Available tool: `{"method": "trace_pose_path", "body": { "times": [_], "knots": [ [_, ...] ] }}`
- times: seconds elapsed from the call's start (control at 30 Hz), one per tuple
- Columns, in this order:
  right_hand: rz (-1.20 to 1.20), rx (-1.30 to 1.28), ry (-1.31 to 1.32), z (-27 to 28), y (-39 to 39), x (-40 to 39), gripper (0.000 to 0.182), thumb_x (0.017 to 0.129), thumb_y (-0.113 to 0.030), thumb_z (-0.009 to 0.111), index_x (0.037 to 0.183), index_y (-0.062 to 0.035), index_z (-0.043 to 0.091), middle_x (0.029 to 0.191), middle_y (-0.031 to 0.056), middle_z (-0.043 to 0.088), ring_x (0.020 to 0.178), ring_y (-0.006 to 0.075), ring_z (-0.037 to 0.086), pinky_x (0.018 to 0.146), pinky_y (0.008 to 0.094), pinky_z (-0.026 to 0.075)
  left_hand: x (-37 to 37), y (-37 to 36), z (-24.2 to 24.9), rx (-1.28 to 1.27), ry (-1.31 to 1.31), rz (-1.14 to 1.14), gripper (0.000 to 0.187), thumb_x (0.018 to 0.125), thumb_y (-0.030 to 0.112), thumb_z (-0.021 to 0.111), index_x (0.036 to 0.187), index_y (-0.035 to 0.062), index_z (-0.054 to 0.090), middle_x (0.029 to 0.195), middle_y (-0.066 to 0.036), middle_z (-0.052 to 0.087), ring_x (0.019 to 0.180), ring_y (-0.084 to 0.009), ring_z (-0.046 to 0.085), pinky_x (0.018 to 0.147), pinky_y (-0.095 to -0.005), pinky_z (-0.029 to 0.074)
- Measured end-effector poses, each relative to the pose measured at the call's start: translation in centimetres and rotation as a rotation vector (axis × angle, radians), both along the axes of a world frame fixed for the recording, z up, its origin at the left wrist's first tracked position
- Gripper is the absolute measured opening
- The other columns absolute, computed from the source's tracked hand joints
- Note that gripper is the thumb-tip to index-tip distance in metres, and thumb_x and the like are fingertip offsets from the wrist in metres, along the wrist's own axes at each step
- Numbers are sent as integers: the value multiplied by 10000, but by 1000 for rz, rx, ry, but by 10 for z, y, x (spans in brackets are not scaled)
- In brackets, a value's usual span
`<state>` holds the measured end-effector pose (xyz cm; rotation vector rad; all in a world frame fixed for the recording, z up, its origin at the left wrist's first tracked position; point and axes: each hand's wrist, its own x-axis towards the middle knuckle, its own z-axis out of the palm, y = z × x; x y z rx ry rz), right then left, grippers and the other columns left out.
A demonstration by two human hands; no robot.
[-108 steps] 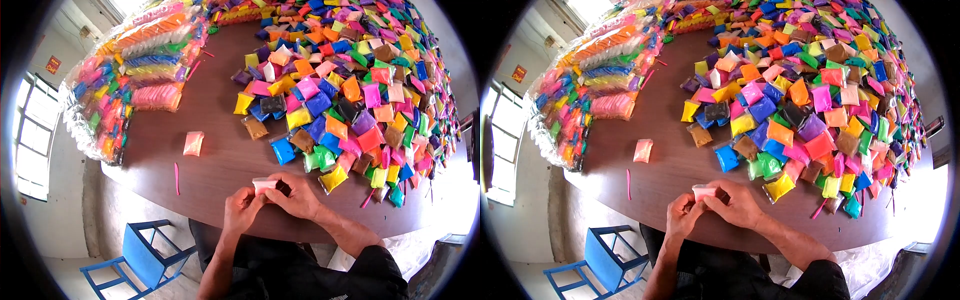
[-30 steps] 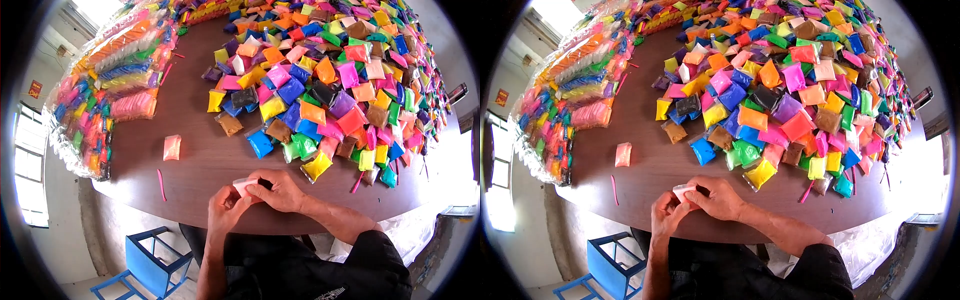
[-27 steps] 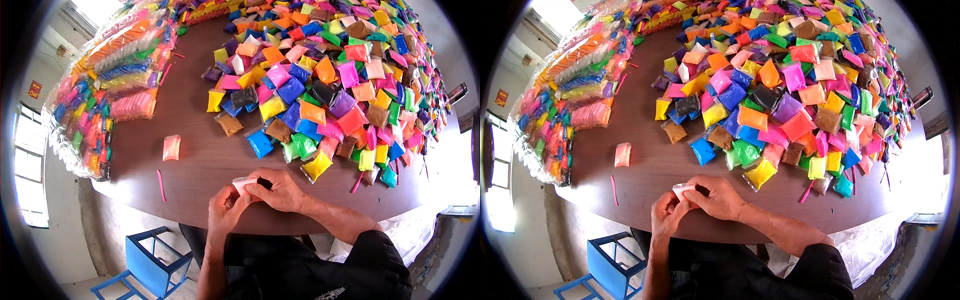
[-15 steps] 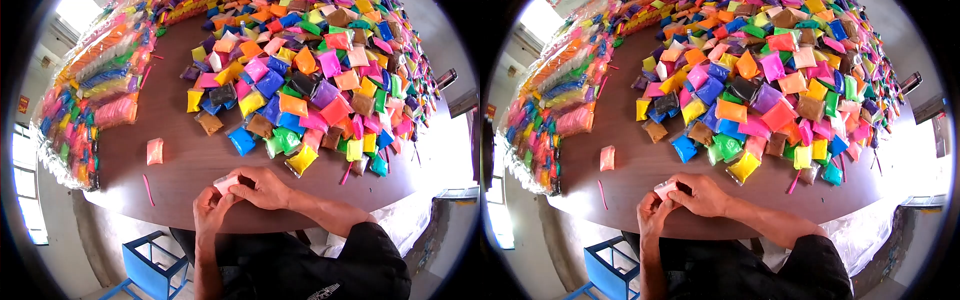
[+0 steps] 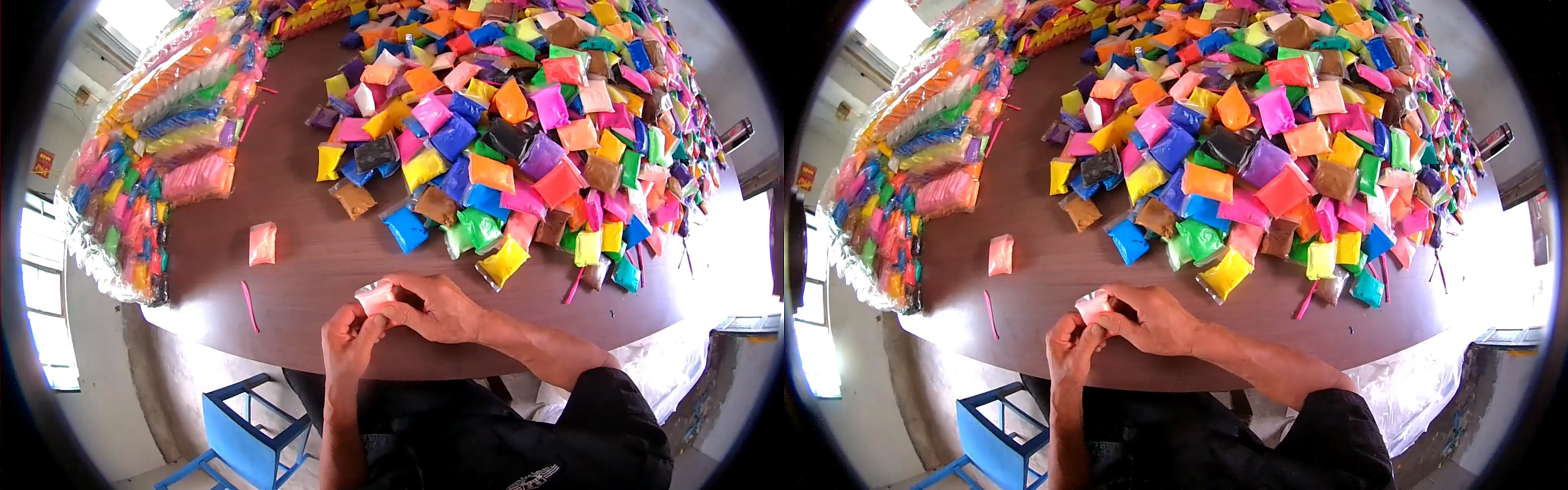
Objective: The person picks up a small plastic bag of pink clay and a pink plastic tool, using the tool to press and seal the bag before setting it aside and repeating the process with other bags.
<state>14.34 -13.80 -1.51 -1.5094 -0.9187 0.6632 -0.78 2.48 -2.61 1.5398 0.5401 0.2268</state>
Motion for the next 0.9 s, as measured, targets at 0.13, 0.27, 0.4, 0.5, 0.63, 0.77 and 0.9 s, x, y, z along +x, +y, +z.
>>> {"method": "trace_pose_path", "body": {
  "times": [0.13, 0.27, 0.4, 0.5, 0.63, 0.77, 0.9],
  "knots": [
    [-52, 22, 26, -14, 2, -3, 364, 1018, -248, 710, 1288, -17, 629, 1006, 202, 741, 872, 334, 737, 781, 403, 569, 5, -5, 5, 0, -29, -30, 281, 973, 120, 796, 1163, -68, 710, 953, -64, 746, 843, -96, 673, 749, -234, 533],
    [-95, 31, 16, -10, 3, -2, 362, 1015, -225, 709, 1300, -16, 628, 1034, 207, 737, 884, 343, 736, 791, 399, 572, 7, -9, 6, -51, -43, -8, 246, 970, 56, 779, 1167, -71, 701, 957, -57, 740, 850, -88, 674, 766, -235, 544],
    [-51, -29, -40, 7, 0, 0, 360, 1017, -224, 709, 1302, -18, 629, 1046, 210, 734, 906, 343, 737, 797, 390, 575, 5, -8, 3, -12, 0, 31, 211, 977, 30, 754, 1150, -77, 695, 947, -54, 736, 854, -90, 677, 781, -237, 550],
    [0, -110, -21, 11, 0, 0, 346, 1018, -207, 711, 1299, -21, 632, 1043, 200, 737, 915, 316, 743, 800, 381, 576, 4, -7, 3, 11, 18, 71, 176, 977, 7, 737, 1126, -77, 695, 939, -53, 733, 849, -93, 677, 782, -236, 548],
    [-41, 25, 71, -7, 1, -2, 336, 1007, -155, 717, 1303, -21, 632, 1020, 173, 737, 895, 262, 726, 799, 375, 570, 7, -8, 10, -60, -27, 24, 208, 983, 22, 733, 1160, -79, 692, 966, -61, 735, 865, -97, 679, 774, -234, 544],
    [-22, 33, 16, -16, 1, -1, 339, 994, -119, 720, 1304, -18, 629, 994, 162, 725, 872, 243, 700, 795, 372, 563, 2, -2, -6, -98, -79, 30, 265, 1004, 71, 741, 1205, -89, 676, 1021, -85, 740, 911, -117, 694, 822, -258, 572],
    [-28, 46, 44, -3, 0, -2, 318, 991, -135, 724, 1276, -20, 638, 964, 154, 714, 849, 241, 689, 785, 371, 560, 8, -10, 7, -113, -109, 64, 251, 1015, 94, 739, 1170, -94, 678, 1022, -92, 741, 923, -127, 703, 870, -290, 604]
  ]
}}
